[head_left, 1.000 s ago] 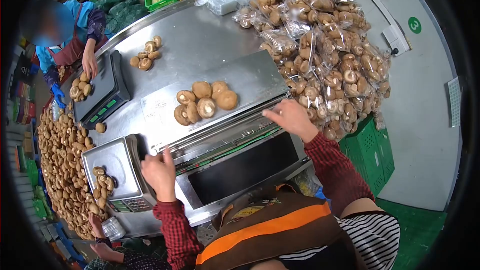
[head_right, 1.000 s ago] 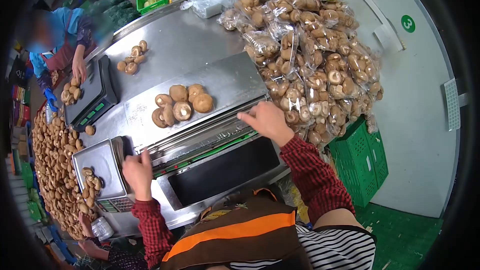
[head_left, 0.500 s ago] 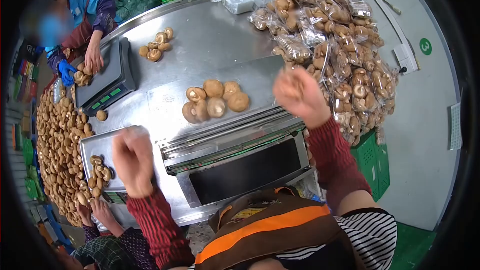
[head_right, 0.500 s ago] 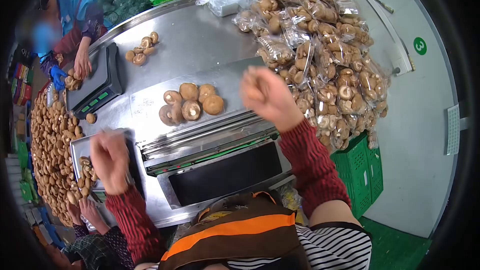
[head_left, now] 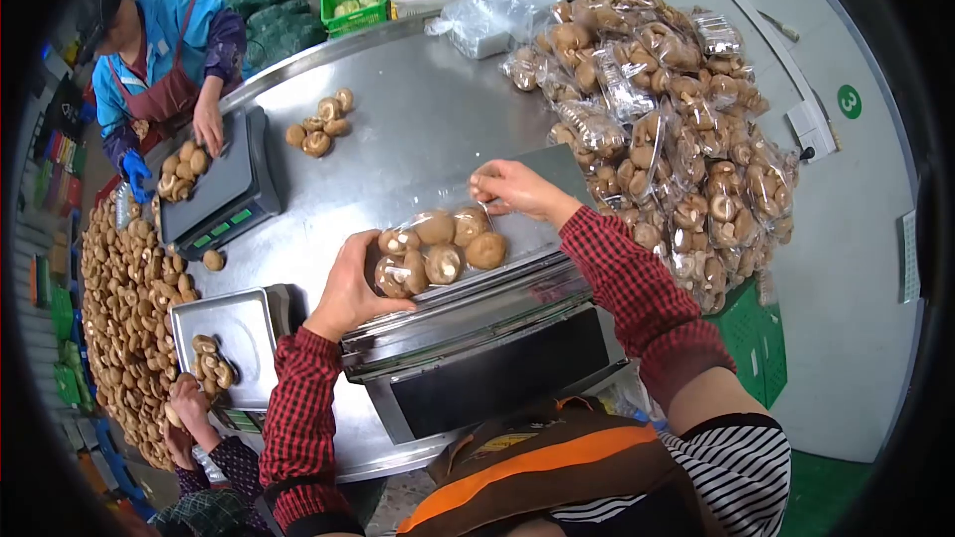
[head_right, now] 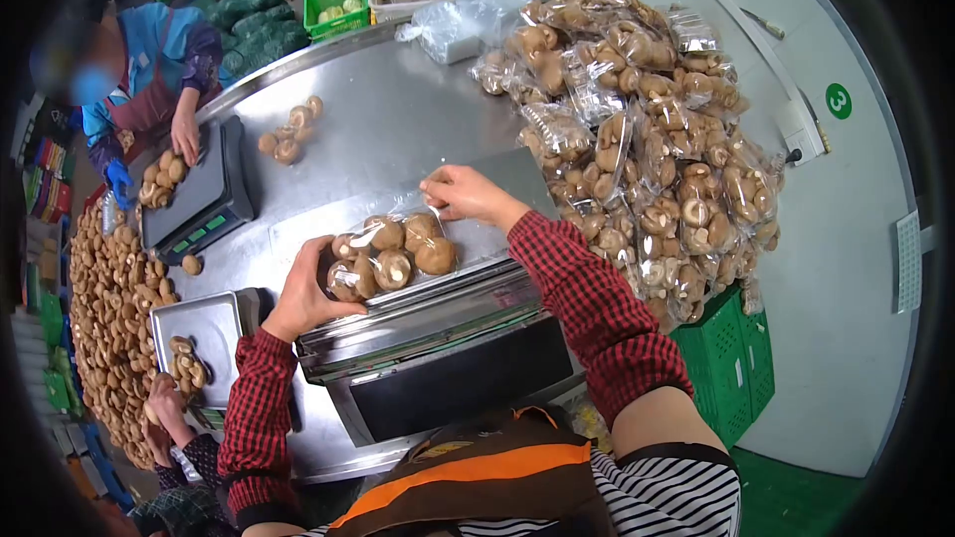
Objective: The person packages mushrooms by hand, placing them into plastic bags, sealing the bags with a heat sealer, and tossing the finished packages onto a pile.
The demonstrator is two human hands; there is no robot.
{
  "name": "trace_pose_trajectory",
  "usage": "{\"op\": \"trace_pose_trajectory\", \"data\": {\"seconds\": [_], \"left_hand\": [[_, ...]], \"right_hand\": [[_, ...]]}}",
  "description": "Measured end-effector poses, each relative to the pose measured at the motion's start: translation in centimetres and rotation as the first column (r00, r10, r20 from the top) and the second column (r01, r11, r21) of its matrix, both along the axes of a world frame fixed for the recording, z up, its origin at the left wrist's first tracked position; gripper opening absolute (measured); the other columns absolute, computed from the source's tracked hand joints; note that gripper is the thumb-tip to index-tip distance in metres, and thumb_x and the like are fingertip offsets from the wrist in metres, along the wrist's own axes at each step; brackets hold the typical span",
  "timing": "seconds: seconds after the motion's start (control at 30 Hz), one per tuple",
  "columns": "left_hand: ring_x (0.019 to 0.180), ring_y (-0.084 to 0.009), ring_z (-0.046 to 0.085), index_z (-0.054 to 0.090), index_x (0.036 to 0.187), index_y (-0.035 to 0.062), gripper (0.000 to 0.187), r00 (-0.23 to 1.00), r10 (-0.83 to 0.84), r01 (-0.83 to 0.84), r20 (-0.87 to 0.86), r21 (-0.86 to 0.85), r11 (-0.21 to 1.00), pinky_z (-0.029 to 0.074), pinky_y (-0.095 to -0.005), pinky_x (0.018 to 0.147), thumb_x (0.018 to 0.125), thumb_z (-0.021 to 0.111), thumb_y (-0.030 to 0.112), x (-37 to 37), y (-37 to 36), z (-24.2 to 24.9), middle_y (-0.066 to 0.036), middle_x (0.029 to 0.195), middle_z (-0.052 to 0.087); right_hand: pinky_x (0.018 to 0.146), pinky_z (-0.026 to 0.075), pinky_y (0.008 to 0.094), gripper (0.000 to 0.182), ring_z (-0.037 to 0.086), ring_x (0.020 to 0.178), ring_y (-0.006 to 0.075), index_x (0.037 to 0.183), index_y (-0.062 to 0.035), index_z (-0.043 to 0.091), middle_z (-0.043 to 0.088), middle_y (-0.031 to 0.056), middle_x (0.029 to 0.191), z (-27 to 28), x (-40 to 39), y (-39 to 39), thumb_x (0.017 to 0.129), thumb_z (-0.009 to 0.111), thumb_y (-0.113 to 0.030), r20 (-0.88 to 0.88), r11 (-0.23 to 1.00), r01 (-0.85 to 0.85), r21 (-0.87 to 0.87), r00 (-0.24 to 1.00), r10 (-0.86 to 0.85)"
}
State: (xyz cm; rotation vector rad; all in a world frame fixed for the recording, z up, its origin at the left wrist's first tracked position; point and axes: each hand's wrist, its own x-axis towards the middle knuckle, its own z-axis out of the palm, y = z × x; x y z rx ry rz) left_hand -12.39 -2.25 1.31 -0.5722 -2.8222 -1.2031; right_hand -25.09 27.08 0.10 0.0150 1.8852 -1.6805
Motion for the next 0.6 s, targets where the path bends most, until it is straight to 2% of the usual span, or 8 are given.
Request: {"op": "trace_pose_trajectory", "data": {"seconds": [0.03,0.1,0.27,0.33,0.4,0.5,0.57,0.6], "left_hand": [[0.109,-0.0347,0.058,0.041,0.129,0.0001,0.107,0.999,0.026,-0.027,0.033,0.043,0.999,0.047,-0.0424,0.096,0.046,0.097,0.040,0.3,-0.1,-0.3,-0.022,0.115,0.057],[0.106,-0.0338,0.059,0.040,0.129,0.0008,0.108,0.997,0.052,-0.057,0.057,0.082,0.995,0.049,-0.0413,0.093,0.046,0.097,0.040,0.8,-0.2,-0.8,-0.022,0.114,0.057],[0.107,-0.0275,0.059,0.033,0.140,-0.0032,0.115,0.938,0.110,-0.208,0.327,0.282,0.937,0.049,-0.0369,0.094,0.052,0.098,0.032,1.2,-0.6,-1.3,-0.020,0.113,0.059],[0.109,-0.0254,0.058,0.036,0.139,-0.0104,0.104,0.848,-0.014,-0.252,0.530,0.425,0.869,0.049,-0.0362,0.097,0.059,0.095,0.024,0.6,-3.5,-3.6,-0.018,0.121,0.057],[0.108,-0.0235,0.060,0.056,0.120,-0.0146,0.064,0.757,-0.072,-0.290,0.649,0.433,0.854,0.050,-0.0328,0.095,0.072,0.086,0.015,0.9,-4.1,-1.0,-0.019,0.123,0.057],[0.102,-0.0223,0.062,0.060,0.117,-0.0107,0.051,0.814,0.000,-0.255,0.581,0.358,0.898,0.052,-0.0310,0.088,0.078,0.081,0.015,1.7,-3.9,-0.6,-0.015,0.117,0.062],[0.095,-0.0178,0.061,0.064,0.114,-0.0062,0.039,0.893,0.099,-0.199,0.439,0.190,0.961,0.051,-0.0273,0.079,0.085,0.075,0.018,2.1,-2.9,-1.4,-0.010,0.109,0.064],[0.087,-0.0136,0.060,0.064,0.105,-0.0032,0.026,0.942,0.046,-0.140,0.334,0.264,0.954,0.049,-0.0251,0.073,0.093,0.066,0.020,2.5,-2.2,-3.1,-0.009,0.095,0.065]], "right_hand": [[0.063,0.049,0.0219,0.037,0.058,0.070,0.0093,0.101,-0.0028,0.062,0.061,0.0014,0.080,0.2,-0.6,0.2,0.101,0.052,-0.039,-0.014,1.000,0.001,-0.005,1.000,-0.001],[0.053,0.041,0.0244,0.043,0.048,0.058,0.0080,0.095,-0.0027,0.063,0.053,0.0001,0.069,0.7,-1.9,1.0,0.096,0.059,-0.045,0.116,0.888,-0.402,0.225,0.915,0.385],[0.049,0.036,0.0271,0.052,0.045,0.055,0.0097,0.078,-0.0018,0.065,0.050,0.0005,0.063,2.4,-2.1,2.4,0.089,0.065,-0.053,0.197,0.660,-0.614,0.433,0.779,0.596],[0.053,0.042,0.0267,0.054,0.050,0.059,0.0104,0.083,-0.0008,0.068,0.057,0.0021,0.065,1.5,-1.3,3.7,0.085,0.067,-0.054,-0.080,0.630,-0.596,0.498,0.691,0.718],[0.061,0.045,0.0269,0.045,0.054,0.069,0.0114,0.092,0.0013,0.070,0.062,0.0026,0.072,0.0,0.1,4.1,0.090,0.067,-0.043,-0.016,0.773,-0.529,0.350,0.822,0.570],[0.065,0.050,0.0275,0.038,0.058,0.076,0.0122,0.094,0.0020,0.069,0.064,0.0034,0.081,-0.6,2.5,3.3,0.095,0.062,-0.035,-0.135,0.908,-0.291,0.302,0.930,0.343],[0.070,0.055,0.0302,0.037,0.062,0.089,0.0156,0.115,0.0000,0.057,0.061,0.0072,0.104,-0.5,4.5,2.5,0.100,0.052,-0.034,0.022,0.993,-0.116,0.028,0.993,0.115],[0.072,0.058,0.0315,0.039,0.064,0.096,0.0173,0.125,-0.0010,0.052,0.059,0.0091,0.115,-0.4,5.4,2.2,0.103,0.047,-0.033,0.118,0.995,0.000,-0.101,0.993,0.012]]}}
